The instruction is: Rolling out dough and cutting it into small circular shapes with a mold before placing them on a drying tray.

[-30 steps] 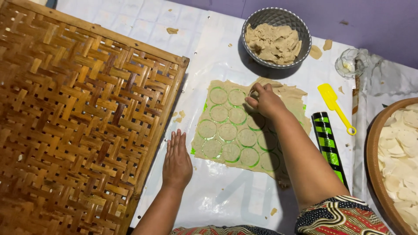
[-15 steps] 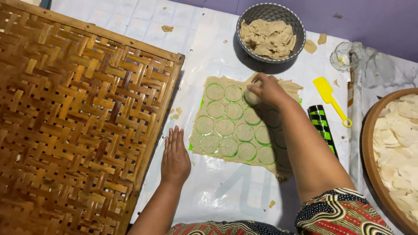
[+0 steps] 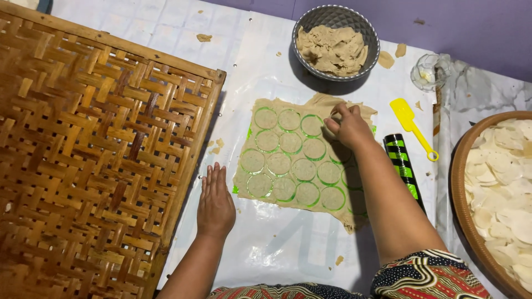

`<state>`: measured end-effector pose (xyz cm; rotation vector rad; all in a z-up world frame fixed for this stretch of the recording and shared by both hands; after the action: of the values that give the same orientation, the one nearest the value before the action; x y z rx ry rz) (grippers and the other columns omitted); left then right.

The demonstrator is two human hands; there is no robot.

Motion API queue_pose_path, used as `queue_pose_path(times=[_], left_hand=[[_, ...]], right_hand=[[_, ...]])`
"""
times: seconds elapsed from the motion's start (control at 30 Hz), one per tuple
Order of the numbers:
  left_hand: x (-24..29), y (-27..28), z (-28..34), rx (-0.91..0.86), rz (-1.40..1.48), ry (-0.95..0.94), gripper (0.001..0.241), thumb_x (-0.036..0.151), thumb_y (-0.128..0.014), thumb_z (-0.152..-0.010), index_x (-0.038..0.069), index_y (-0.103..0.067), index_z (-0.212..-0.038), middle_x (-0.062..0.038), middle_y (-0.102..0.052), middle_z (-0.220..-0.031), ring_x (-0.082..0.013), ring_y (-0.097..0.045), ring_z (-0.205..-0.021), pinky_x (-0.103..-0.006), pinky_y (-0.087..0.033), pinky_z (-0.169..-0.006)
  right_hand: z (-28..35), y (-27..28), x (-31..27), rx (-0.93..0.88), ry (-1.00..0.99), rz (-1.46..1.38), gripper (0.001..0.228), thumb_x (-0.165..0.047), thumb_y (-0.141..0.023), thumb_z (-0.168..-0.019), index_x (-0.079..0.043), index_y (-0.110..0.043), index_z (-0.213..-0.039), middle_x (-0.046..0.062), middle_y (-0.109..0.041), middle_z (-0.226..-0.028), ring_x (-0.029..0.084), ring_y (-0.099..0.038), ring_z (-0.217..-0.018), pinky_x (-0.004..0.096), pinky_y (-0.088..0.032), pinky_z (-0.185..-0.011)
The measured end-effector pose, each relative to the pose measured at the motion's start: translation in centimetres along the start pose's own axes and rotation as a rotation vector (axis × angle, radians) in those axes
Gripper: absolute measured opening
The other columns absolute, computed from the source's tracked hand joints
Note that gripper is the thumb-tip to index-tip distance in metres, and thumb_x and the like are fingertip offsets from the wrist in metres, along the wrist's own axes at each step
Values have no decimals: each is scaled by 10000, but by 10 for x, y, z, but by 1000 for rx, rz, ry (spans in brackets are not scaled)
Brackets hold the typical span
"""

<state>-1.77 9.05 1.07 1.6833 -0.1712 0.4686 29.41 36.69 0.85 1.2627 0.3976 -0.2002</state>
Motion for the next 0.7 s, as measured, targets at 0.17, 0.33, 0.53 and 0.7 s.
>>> queue_pose_path(times=[0.17, 0.33, 0.53, 0.7], left_hand=[[-2, -2, -2, 17, -16, -9, 499, 69, -316, -1026, 22, -362, -1521, -217, -347, -1625, -337, -269, -1543, -452, -193, -1271], [-1, -1, -3, -8, -16, 2, 508, 67, -301, -1028, 29, -348, -1533, -209, -328, -1636, -333, -250, -1550, -450, -178, -1274], [-1, -1, -2, -20, 3, -6, 508, 69, -295, -1029, 24, -351, -1532, -213, -322, -1640, -332, -246, -1552, -451, -172, -1275], [1, 1, -1, -6, 12, -10, 514, 66, -318, -1021, 18, -357, -1531, -222, -339, -1631, -344, -260, -1546, -461, -185, -1272]], right_hand=[[-8, -5, 4, -17, 6, 23, 406, -552, -595, -986, -265, -529, -1265, 214, -463, -1359, 548, -620, -1159, 601, -497, -1023], [-7, -5, 2, 12, -31, 9, 440, -598, -559, -1005, -251, -514, -1272, 211, -443, -1381, 584, -619, -1134, 615, -503, -1009], [3, 10, 13, 36, -62, -66, 389, -543, -615, -983, -263, -553, -1245, 208, -484, -1364, 579, -624, -1122, 622, -503, -993], [55, 48, 80, 449, -221, -1081, 374, -546, -454, -1018, -275, -533, -1262, 158, -513, -1172, 257, -571, -823, 187, -430, -505]])
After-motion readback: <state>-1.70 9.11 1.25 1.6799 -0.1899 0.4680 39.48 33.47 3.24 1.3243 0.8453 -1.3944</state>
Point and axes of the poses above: each hand's wrist, its own z-axis away from the middle knuckle, its own y-axis out of the back of the hand, x = y × z, the point moved 9 cm from there along -z, towards the middle knuckle
